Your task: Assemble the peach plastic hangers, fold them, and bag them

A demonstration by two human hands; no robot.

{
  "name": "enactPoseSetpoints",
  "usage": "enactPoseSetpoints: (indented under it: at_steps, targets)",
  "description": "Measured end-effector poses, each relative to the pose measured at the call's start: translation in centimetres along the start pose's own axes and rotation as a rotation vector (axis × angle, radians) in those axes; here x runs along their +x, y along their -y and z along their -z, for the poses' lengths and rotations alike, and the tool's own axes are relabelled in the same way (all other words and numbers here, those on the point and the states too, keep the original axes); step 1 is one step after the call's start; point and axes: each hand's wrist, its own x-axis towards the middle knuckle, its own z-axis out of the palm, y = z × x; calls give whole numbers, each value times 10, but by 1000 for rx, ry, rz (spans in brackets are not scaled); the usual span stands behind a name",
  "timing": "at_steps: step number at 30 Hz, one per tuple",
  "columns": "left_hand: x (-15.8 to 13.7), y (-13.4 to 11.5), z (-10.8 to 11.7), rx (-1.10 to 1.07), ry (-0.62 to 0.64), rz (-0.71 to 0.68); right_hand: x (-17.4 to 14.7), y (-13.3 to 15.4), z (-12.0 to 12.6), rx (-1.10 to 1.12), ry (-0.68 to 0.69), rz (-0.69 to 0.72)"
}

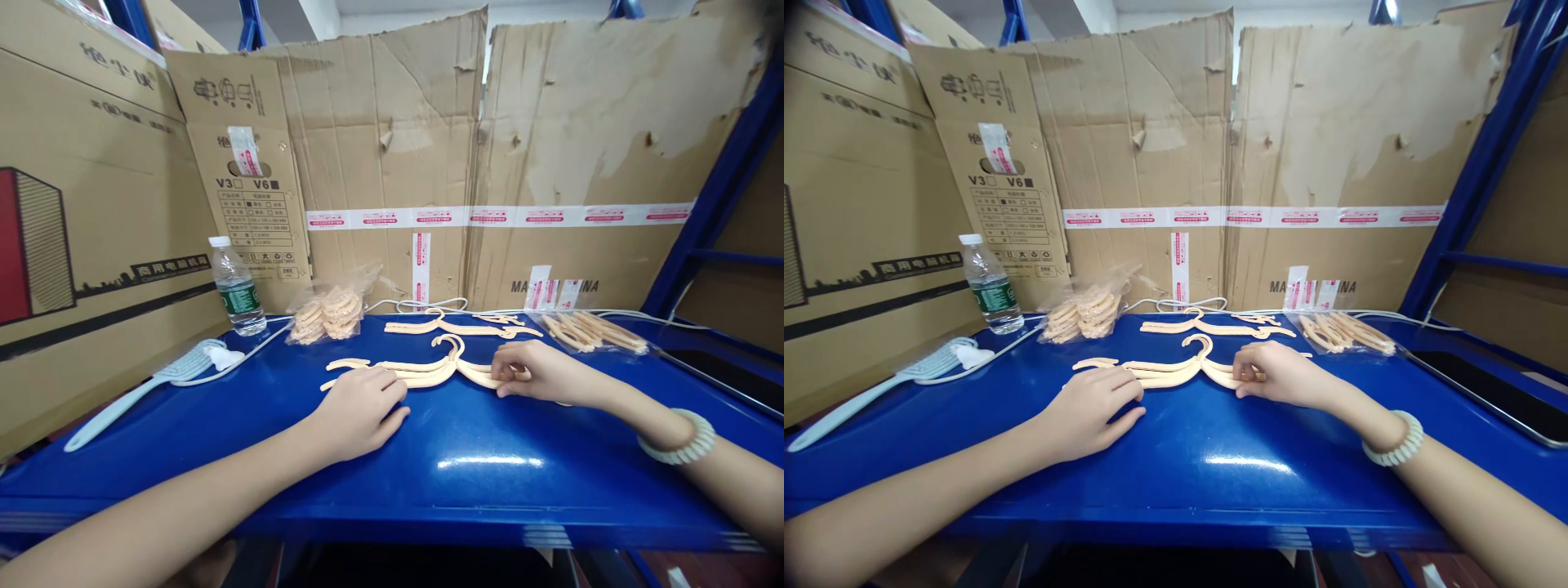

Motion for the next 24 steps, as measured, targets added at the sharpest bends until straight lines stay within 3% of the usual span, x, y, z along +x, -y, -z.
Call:
enactPoseSetpoints:
  at_steps: [9,17,24]
  targets:
    - [3,2,2,88,45,211,-1,-1,-3,9,-5,-87]
    - [5,5,0,87,84,245,-2,1,0,-41,58,-168]
    - [2,8,-3,30,59,237,-2,-11,5,-61,50,-127]
